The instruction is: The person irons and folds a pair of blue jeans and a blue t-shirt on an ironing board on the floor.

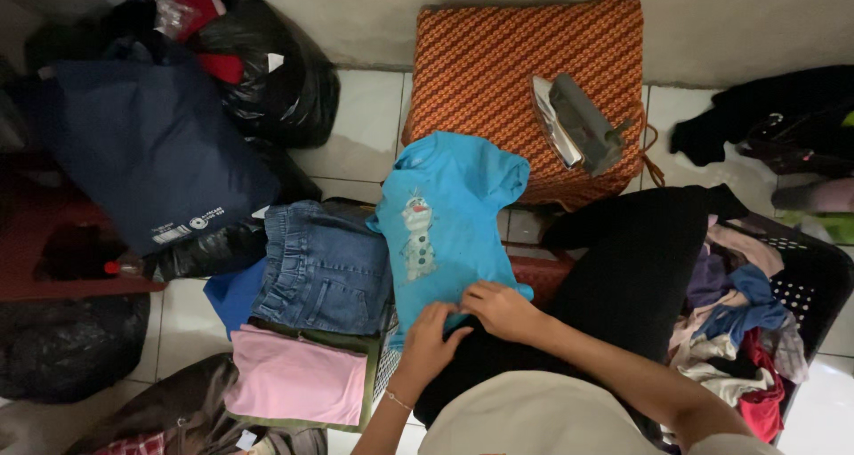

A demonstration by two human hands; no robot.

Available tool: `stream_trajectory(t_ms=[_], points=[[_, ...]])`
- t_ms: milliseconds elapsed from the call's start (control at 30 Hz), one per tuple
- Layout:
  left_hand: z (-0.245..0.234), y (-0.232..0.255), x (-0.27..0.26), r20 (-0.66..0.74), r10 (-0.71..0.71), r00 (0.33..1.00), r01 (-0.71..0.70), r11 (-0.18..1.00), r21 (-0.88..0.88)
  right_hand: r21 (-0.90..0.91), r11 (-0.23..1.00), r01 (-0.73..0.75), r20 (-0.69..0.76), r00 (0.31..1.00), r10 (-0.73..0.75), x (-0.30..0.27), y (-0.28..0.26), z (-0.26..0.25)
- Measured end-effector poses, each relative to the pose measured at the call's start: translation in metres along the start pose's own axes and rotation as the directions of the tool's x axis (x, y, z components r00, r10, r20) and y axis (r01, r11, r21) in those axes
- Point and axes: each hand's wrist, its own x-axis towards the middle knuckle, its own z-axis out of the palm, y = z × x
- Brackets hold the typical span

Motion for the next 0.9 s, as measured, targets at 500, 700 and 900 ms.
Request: stream_trajectory(t_ms=[500,700,900], points=[[-0.006,-0.022,0.006,0.147,-0.082,0.986,0.063,0.99,0.126,-0.179,0.981,0.072,0.079,0.995,-0.058,0.021,-0.005,0.0],[-0.01,-0.026,0.011,0.101,-0.128,0.987,0.115,0.986,0.124,-0.325,0.945,-0.041,-0.105,0.994,0.007,0.022,0.029,-0.047],[-0.016,0.004,0.032,0.046,0.003,0.999,-0.003,1.0,-0.01,-0.117,0.988,-0.101,-0.143,0.986,0.084,0.017,0.026,-0.101]])
